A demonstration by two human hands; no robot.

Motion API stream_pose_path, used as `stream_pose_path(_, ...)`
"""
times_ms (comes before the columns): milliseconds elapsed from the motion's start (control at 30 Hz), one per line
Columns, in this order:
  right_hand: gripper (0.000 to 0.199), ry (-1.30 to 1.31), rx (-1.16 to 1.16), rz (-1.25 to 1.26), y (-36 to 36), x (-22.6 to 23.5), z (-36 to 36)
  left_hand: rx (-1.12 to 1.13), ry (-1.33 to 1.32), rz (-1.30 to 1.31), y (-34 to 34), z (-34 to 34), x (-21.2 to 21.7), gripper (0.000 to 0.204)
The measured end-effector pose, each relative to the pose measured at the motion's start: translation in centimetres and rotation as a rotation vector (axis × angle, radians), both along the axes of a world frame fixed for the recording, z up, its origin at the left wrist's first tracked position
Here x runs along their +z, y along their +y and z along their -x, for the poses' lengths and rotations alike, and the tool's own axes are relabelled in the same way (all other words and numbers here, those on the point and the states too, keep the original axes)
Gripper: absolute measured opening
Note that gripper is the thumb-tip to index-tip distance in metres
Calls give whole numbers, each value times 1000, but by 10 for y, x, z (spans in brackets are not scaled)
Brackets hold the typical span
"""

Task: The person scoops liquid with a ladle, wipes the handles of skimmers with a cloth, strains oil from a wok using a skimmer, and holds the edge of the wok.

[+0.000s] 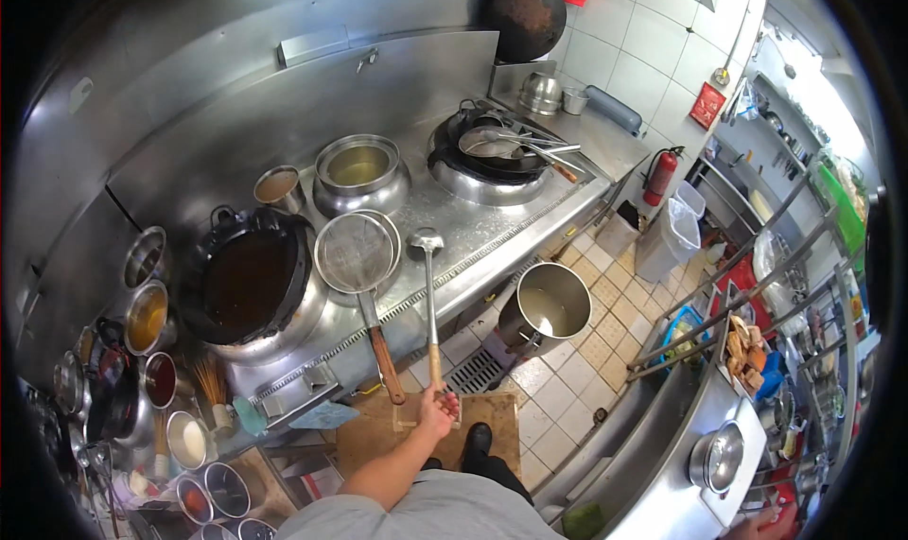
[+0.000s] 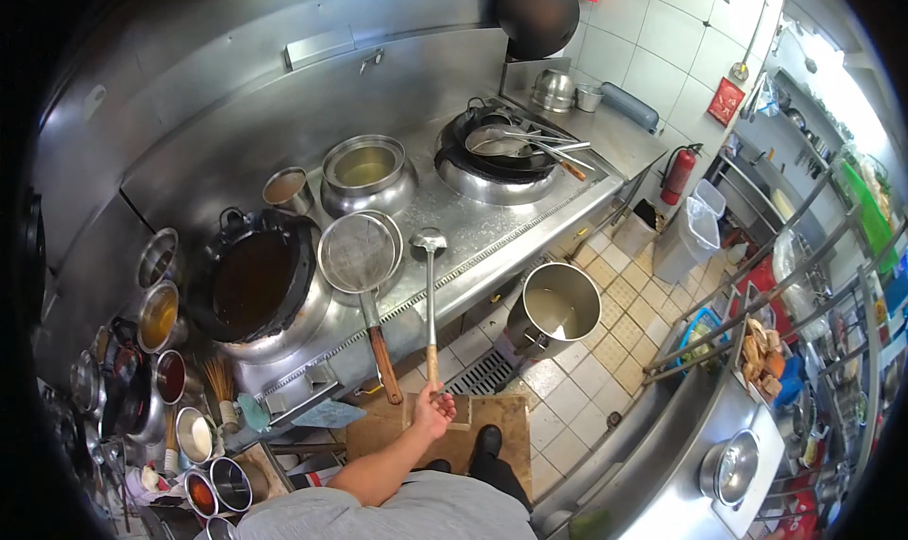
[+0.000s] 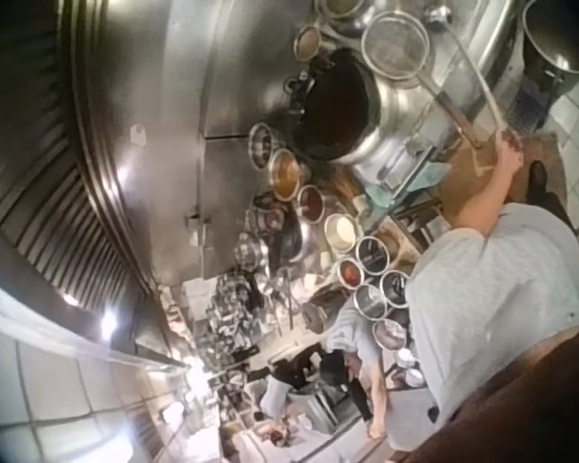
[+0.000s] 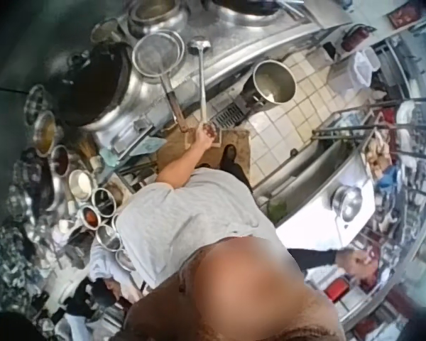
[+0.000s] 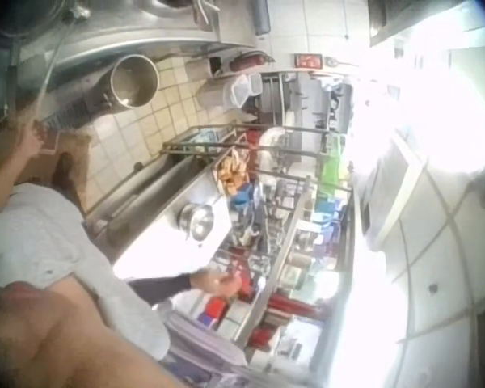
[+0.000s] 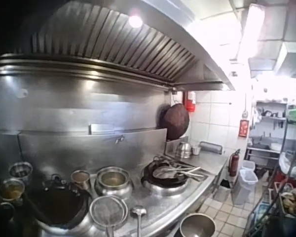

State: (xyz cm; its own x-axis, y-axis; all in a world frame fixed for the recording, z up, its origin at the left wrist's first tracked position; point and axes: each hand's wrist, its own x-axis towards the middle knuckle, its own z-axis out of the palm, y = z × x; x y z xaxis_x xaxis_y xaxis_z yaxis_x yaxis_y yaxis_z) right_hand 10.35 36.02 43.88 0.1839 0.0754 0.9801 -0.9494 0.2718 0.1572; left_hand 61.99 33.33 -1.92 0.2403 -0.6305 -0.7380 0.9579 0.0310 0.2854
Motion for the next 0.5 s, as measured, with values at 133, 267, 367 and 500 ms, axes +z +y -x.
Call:
stream_pose_path(133,35,-643,278,-621,-112,-209,119,-177,-120,102,-53,-25,33,35)
stream_pose_path(267,37,-1025,637,-1199,-175,-308,-37,-455,-558,-180,-127,-124,30,33)
stream_pose_path(367,26,-656,624,-1643,-165,-455,-46,-500,-1144,-471,-168,-126,39,40)
stream_pose_path(500,22,-179,958,-1747,-140,-578,3,-439,-1629,-763,-171,-99,61,47)
